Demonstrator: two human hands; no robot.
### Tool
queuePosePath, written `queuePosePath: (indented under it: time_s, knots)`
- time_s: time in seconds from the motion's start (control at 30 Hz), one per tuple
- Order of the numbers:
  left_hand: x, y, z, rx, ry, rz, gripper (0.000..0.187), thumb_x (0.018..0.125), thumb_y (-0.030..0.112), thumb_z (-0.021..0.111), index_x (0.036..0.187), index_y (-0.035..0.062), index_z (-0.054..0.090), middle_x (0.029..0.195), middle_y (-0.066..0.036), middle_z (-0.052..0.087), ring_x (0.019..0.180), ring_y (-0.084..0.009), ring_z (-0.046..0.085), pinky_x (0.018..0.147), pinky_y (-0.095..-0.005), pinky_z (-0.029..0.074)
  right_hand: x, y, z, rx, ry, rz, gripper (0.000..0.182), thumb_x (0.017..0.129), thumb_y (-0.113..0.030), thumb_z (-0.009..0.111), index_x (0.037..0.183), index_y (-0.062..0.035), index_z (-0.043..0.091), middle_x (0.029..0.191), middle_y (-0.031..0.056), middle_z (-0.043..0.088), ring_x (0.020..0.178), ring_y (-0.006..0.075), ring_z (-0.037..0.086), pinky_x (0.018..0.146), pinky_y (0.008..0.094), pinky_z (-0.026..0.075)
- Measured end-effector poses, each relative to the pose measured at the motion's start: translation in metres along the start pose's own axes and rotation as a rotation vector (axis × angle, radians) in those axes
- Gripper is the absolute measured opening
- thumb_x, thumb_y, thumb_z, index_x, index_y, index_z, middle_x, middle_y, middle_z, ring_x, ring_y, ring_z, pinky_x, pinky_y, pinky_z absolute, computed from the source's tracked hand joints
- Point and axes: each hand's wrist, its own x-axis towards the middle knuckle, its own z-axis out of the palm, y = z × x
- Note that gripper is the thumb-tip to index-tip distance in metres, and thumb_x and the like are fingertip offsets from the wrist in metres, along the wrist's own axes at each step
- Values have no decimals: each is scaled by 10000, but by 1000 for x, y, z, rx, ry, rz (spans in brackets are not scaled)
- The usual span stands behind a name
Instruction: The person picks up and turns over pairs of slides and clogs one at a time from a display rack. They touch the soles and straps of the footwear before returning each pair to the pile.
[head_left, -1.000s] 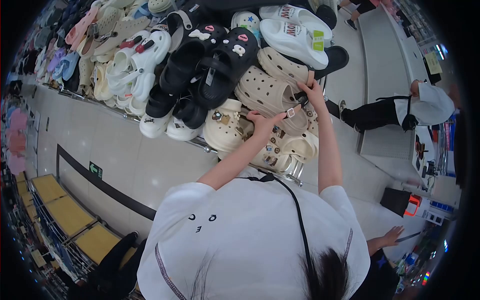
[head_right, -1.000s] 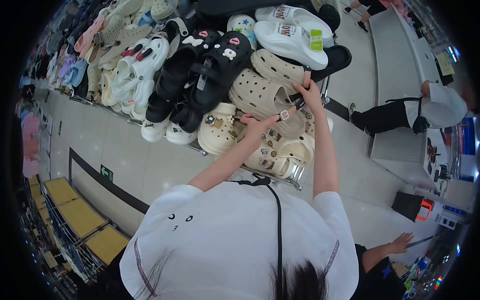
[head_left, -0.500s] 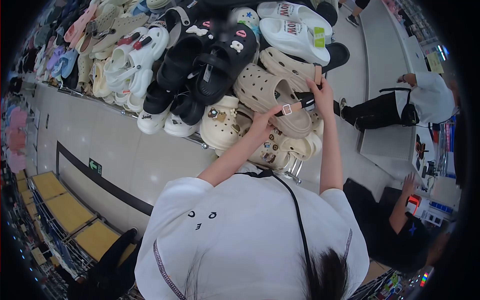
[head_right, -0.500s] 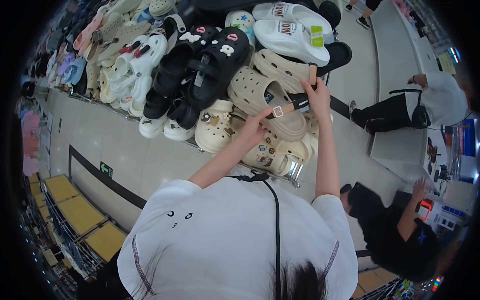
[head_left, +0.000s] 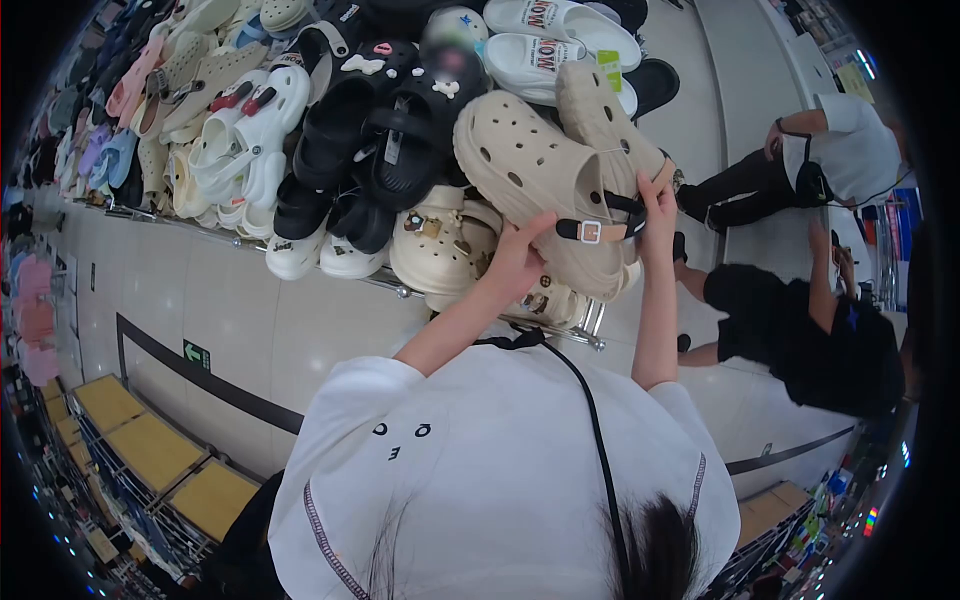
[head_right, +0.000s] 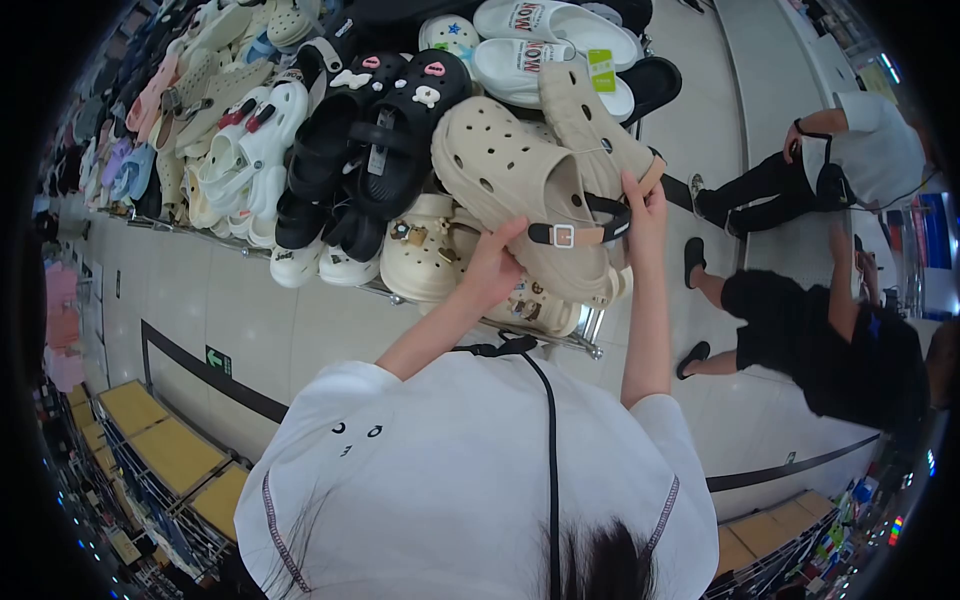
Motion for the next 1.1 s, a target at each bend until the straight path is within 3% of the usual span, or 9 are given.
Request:
queuePosePath:
  time_s: [0.07,0.13,0.37,0.47,0.6,0.7,0.77,0.9,1.1]
  knots:
    - [-5,5,0,80,-4,81,560,753,107,618,1241,86,343,1207,-58,454,1104,-203,456,956,-364,355,-11,-1,0,74,14,7,370,839,-204,576,1144,-24,466,1106,73,544,984,148,535,845,273,424]
    - [-11,16,-4,160,-11,39,695,715,-11,624,1283,104,241,1235,-60,408,1133,-199,425,961,-351,352,-24,-6,0,73,14,26,383,835,-204,581,1148,-20,461,1101,70,545,986,148,534,847,278,425]
    - [-35,57,-8,260,-127,52,749,678,-17,637,1293,97,224,1225,-60,422,1138,-203,426,958,-332,353,-73,-32,26,173,-9,38,518,802,-165,587,1239,-4,361,1170,98,488,1051,183,499,894,308,408]
    - [-40,71,-19,277,-251,60,723,699,125,673,1292,84,262,1219,-63,440,1129,-217,440,938,-336,375,-88,-36,35,207,-57,-10,586,779,-159,599,1266,-1,314,1211,113,451,1079,211,481,915,328,395]
    - [-49,82,-27,-23,-522,130,680,708,376,670,1247,64,397,1182,-74,499,1085,-225,483,895,-357,411,-110,-44,52,255,-37,-73,655,740,-229,631,1263,6,315,1222,121,442,1109,235,462,940,357,377]
    - [-60,86,-27,-52,-547,218,672,705,445,659,1208,46,460,1141,-77,540,1049,-224,515,877,-371,424,-117,-38,51,248,10,-145,680,737,-294,627,1261,11,318,1236,130,430,1135,252,438,965,379,352]
    - [-66,89,-27,-90,-526,264,662,725,459,633,1207,41,455,1146,-79,536,1050,-228,515,874,-374,428,-120,-31,49,485,28,-100,655,763,-301,596,1267,7,312,1252,135,419,1146,262,428,977,390,337]
    - [-75,94,-35,-18,-420,368,649,767,494,566,1207,30,448,1139,-85,539,1044,-233,519,874,-373,430,-125,-41,53,611,-151,-108,564,832,-271,516,1282,-10,298,1274,136,404,1159,272,415,985,406,324]
    - [-83,100,-7,-459,-636,176,634,832,539,408,1265,77,390,1221,-93,473,1107,-241,464,925,-388,387,-129,-62,67,576,-297,-79,554,838,-237,519,1290,-13,291,1286,131,394,1177,264,399,989,407,317]
